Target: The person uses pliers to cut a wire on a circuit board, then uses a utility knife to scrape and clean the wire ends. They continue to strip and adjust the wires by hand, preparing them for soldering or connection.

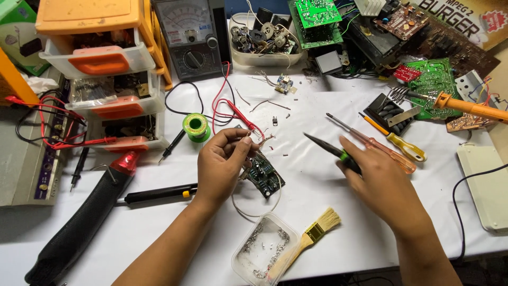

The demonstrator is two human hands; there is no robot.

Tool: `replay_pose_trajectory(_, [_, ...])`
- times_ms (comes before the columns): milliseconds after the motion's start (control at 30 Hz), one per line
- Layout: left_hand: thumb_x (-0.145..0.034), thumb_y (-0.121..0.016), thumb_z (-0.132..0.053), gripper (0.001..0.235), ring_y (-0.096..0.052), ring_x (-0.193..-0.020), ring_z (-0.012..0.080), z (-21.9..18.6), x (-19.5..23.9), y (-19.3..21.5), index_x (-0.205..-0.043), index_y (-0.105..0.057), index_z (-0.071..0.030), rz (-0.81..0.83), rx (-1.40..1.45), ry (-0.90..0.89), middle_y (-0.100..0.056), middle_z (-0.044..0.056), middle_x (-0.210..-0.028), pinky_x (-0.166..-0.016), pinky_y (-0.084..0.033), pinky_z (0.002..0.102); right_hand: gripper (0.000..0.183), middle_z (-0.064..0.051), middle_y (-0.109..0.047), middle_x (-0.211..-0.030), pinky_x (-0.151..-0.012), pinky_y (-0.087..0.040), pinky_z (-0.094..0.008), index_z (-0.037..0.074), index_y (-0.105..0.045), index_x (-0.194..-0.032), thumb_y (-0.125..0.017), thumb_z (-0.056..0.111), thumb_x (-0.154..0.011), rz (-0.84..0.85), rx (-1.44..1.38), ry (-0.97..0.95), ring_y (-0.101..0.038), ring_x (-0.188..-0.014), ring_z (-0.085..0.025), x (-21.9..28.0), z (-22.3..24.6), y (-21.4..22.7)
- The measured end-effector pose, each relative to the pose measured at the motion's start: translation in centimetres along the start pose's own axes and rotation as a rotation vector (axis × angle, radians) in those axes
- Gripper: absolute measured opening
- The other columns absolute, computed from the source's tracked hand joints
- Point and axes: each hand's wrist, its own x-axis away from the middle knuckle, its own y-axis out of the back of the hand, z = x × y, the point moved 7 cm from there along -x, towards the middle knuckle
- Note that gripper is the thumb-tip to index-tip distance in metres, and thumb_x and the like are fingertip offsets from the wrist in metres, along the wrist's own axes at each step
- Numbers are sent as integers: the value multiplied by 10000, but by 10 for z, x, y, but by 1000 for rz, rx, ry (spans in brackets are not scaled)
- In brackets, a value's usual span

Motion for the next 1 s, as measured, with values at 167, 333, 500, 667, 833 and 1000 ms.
replay_pose_trajectory(167, [-945, -674, -143, 149, -741, -746, 148, -3, 2, -2, -1058, -698, -49, 0, -23, 15, -803, 127, -857, -592, -596, 245, 767, -128, -680, -847, -843, -503, -480, 160, -503, -1581, -707, 187, -842, -57, 173, 4, -613, -913, -352, 42, -44, -31])
replay_pose_trajectory(333, [-942, -680, -155, 138, -769, -821, 144, -3, 4, -2, -1041, -697, -60, -4, -50, 22, -818, 126, -903, -621, -619, 244, 797, -115, -660, -882, -917, -509, -460, 102, -498, -1580, -731, 201, -825, -126, 169, -3, -610, -952, -345, 62, -62, -49])
replay_pose_trajectory(500, [-913, -721, -153, 144, -767, -853, 115, -10, 11, -9, -1017, -715, -53, 30, -91, -31, -834, 129, -956, -634, -591, 210, 733, -129, -633, -1144, -1049, -476, -447, 108, -545, -1519, -710, 395, -865, -51, 104, -40, -595, -1158, -328, 62, -48, -36])
replay_pose_trajectory(667, [-913, -745, -184, 98, -712, -760, 65, -25, 15, -15, -962, -757, -100, 73, -406, -358, -787, -4, -856, -725, -573, 210, 438, -161, -677, -1116, -966, -522, -444, 82, -722, -1310, -768, 229, -899, -337, -13, 230, -669, -1093, -316, 38, 20, 20])
replay_pose_trajectory(833, [-910, -752, -91, 84, -726, -786, 104, -32, 20, -19, -990, -752, -64, 109, -478, -596, -788, 37, -919, -748, -598, 228, 224, -165, -678, -1077, -944, -526, -466, 41, -760, -1153, -798, 109, -943, -539, -188, 553, -668, -1038, -340, 2, 95, 49])
replay_pose_trajectory(1000, [-903, -766, -39, 122, -735, -850, 187, -41, 27, -22, -1021, -737, -32, 128, -535, -786, -773, 76, -948, -822, -600, 305, 184, -141, -673, -1135, -944, -527, -485, 78, -733, -1149, -754, 113, -970, -457, -263, 781, -662, -1075, -348, -27, 137, 42])
